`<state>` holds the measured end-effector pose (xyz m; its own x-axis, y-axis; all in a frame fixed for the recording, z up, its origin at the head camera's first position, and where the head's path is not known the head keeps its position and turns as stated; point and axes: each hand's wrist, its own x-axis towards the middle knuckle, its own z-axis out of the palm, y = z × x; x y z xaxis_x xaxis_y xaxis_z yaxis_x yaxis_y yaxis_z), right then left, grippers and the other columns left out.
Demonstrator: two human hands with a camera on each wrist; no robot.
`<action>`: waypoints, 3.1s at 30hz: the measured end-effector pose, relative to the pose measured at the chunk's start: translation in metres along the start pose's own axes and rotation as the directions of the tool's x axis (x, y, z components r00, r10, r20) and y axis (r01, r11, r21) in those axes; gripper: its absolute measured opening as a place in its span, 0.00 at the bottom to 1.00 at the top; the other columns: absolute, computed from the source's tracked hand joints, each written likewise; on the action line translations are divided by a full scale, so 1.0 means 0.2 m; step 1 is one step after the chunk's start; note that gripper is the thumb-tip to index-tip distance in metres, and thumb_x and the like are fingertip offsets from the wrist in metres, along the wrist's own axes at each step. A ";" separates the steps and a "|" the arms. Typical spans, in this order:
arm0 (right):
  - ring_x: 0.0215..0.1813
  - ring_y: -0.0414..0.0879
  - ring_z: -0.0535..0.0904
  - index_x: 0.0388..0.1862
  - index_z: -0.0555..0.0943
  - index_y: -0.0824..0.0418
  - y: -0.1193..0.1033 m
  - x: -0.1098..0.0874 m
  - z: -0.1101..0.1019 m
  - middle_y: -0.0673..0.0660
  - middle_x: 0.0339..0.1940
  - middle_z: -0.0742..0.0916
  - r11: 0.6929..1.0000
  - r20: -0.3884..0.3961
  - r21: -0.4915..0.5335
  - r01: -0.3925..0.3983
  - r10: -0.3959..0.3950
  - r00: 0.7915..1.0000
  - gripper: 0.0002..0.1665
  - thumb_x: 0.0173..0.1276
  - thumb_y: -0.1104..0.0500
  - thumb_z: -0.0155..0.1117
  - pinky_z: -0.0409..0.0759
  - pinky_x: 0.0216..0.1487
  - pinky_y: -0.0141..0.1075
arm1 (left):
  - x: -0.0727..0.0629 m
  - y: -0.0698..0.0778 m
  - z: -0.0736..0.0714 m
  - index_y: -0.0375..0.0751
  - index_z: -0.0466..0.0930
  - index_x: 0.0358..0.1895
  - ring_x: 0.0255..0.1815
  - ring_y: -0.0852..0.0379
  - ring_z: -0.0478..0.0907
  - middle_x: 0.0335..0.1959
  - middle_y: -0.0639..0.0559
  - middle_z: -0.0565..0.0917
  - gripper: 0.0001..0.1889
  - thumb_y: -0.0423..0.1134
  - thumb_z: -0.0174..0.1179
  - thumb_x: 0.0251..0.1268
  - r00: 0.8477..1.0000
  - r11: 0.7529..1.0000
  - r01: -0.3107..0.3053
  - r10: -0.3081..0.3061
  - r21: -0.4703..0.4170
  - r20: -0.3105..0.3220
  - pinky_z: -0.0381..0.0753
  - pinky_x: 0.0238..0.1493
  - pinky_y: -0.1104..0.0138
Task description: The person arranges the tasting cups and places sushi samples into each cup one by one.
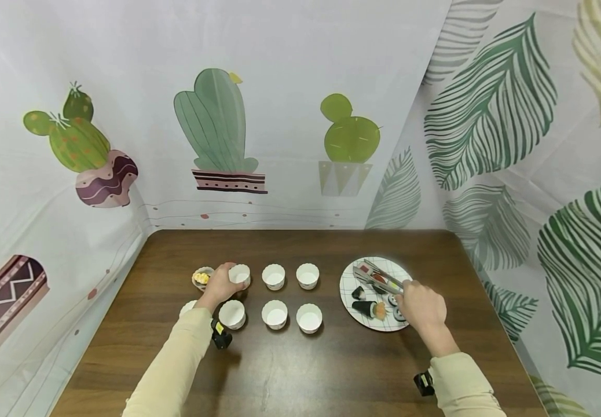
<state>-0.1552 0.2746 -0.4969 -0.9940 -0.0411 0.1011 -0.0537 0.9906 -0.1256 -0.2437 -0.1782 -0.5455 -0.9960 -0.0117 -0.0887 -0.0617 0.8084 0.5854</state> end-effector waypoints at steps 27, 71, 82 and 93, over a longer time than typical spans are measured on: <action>0.20 0.53 0.76 0.38 0.80 0.68 -0.16 0.07 -0.13 0.60 0.25 0.82 0.997 -0.139 -0.008 0.074 -0.074 0.988 0.18 0.54 0.56 0.67 0.70 0.16 0.45 | 0.01 -0.02 0.01 0.33 0.68 0.59 0.57 0.40 0.71 0.57 0.36 0.73 0.35 0.44 0.70 0.47 1.000 1.000 0.015 -0.015 -0.007 0.014 0.70 0.54 0.50; 0.30 0.52 0.81 0.44 0.81 0.61 -0.70 0.23 -0.10 0.56 0.33 0.85 0.967 -0.189 0.012 0.253 -0.246 0.951 0.20 0.54 0.52 0.67 0.73 0.20 0.42 | 0.00 -0.01 0.00 0.31 0.68 0.59 0.56 0.41 0.71 0.55 0.36 0.74 0.35 0.43 0.69 0.47 1.000 1.000 0.012 -0.012 -0.019 0.013 0.70 0.54 0.51; 0.30 0.51 0.81 0.43 0.81 0.59 -0.86 0.23 -0.08 0.54 0.31 0.84 0.958 -0.187 -0.006 0.287 -0.283 0.941 0.18 0.54 0.52 0.67 0.75 0.21 0.43 | 0.01 -0.03 0.01 0.32 0.67 0.59 0.55 0.41 0.73 0.54 0.36 0.75 0.35 0.43 0.69 0.47 1.000 1.000 0.024 -0.024 -0.018 0.010 0.71 0.53 0.51; 0.28 0.49 0.80 0.43 0.81 0.57 -0.99 0.24 -0.05 0.52 0.30 0.84 0.949 -0.167 0.004 0.316 -0.311 0.936 0.18 0.55 0.51 0.66 0.74 0.19 0.43 | 0.00 -0.04 0.02 0.33 0.66 0.60 0.54 0.39 0.73 0.55 0.34 0.75 0.37 0.44 0.70 0.46 1.000 1.000 0.012 -0.012 -0.029 -0.023 0.71 0.52 0.50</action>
<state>-0.1912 0.0772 -0.4580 -0.8975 -0.3246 0.2986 -0.3654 0.9264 -0.0911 -0.2430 -0.1816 -0.5527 -0.9964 -0.0351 -0.0778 -0.0753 0.7909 0.6072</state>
